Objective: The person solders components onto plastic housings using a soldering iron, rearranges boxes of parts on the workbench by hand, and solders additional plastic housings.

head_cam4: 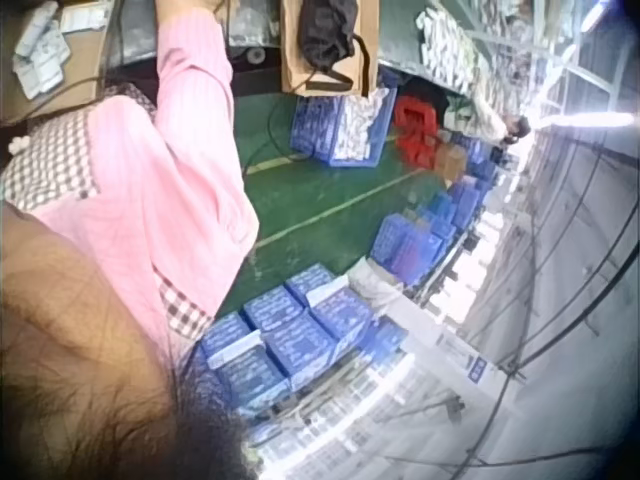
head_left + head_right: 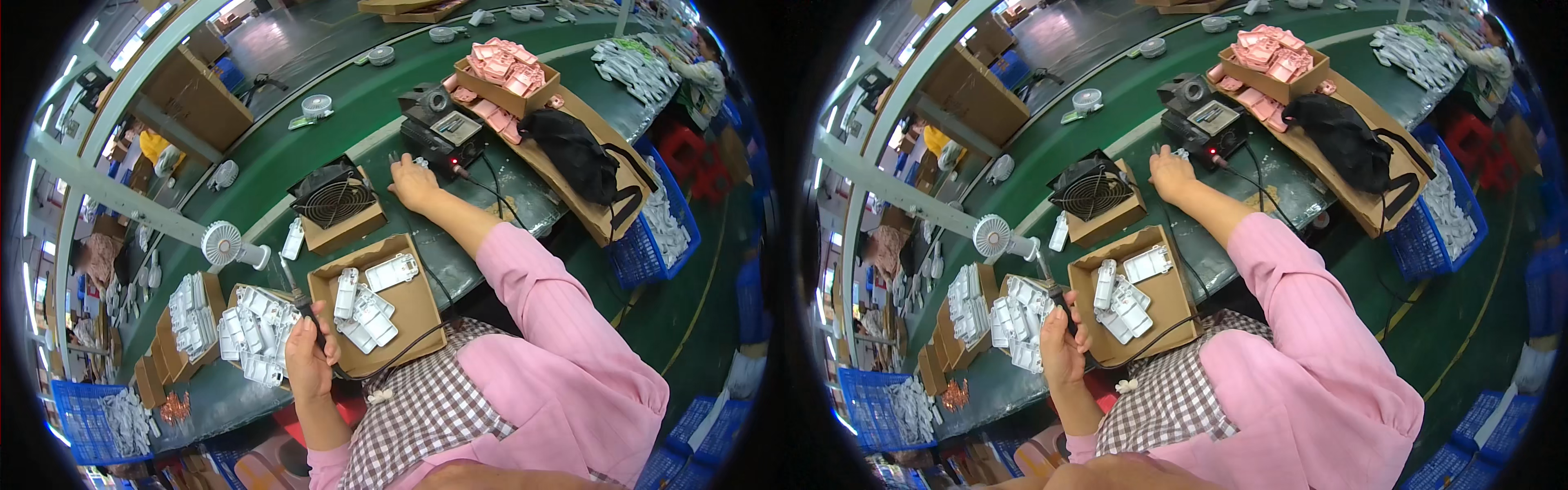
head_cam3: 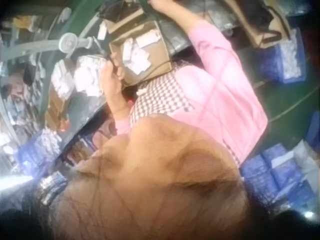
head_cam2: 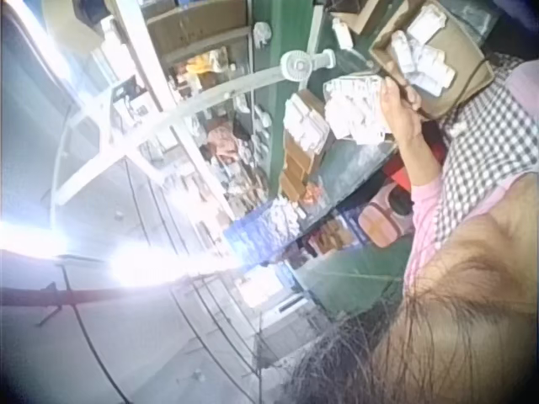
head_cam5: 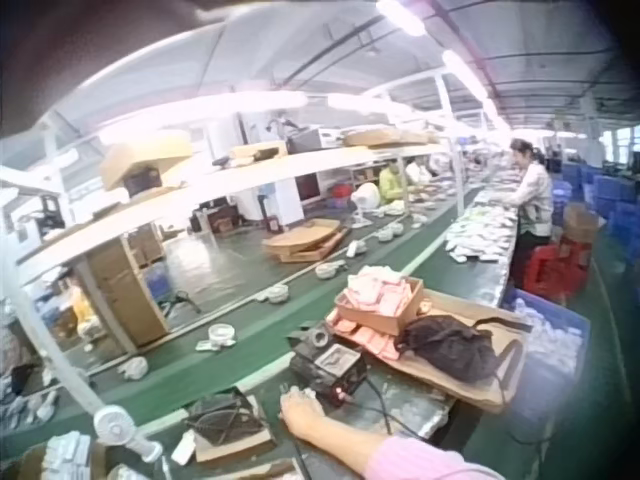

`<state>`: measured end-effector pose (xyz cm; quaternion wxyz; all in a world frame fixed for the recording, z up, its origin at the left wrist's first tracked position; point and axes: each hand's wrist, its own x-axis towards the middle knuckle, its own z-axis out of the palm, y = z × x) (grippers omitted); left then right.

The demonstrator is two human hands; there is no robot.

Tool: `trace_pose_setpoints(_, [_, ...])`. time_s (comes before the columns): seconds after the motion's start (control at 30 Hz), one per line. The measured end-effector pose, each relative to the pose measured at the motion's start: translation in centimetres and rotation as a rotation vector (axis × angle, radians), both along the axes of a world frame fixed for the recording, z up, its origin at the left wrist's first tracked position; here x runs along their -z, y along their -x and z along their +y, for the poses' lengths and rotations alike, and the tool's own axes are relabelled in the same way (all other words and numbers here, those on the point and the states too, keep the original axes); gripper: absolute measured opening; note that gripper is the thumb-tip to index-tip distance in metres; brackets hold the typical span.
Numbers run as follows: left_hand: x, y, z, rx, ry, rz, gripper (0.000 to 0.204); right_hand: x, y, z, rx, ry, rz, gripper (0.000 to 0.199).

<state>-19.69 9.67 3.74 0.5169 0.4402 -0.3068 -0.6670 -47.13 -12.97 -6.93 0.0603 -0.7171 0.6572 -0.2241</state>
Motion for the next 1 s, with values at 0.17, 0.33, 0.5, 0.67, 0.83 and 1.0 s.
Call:
trace_pose_setpoints(0.17, [1.0,-1.3,0.5,0.021,0.052,-0.014,0.036,-0.2,-0.9,-1.6,0.086,-0.06,0.212,0.019])
trace_pose_setpoints(0.33, [1.8,-1.7,0.6,0.084,0.024,0.016,0.036,-1.3,0.7,-0.4,0.096,-0.102,-0.493,0.016])
trace_pose_setpoints(0.5, [3.0,-1.6,0.8,0.105,0.006,-0.121,0.034,-4.4,0.9,7.9,-0.009,-0.077,-1.765,0.032])
trace_pose_setpoints(0.67, [3.1,-1.0,1.7,0.134,0.074,-0.326,0.037,-5.8,1.4,13.9,-0.368,-0.418,-1.896,0.024])
trace_pose_setpoints(0.83, [3.8,-0.1,3.0,0.14,0.165,-0.504,0.037,-8.6,-2.2,16.1,-0.308,0.017,-0.765,0.022])
trace_pose_setpoints(1.0, [3.5,0.3,3.8,0.15,0.169,-0.476,0.034,-10.0,-3.4,16.5,-0.45,0.31,-0.382,0.016])
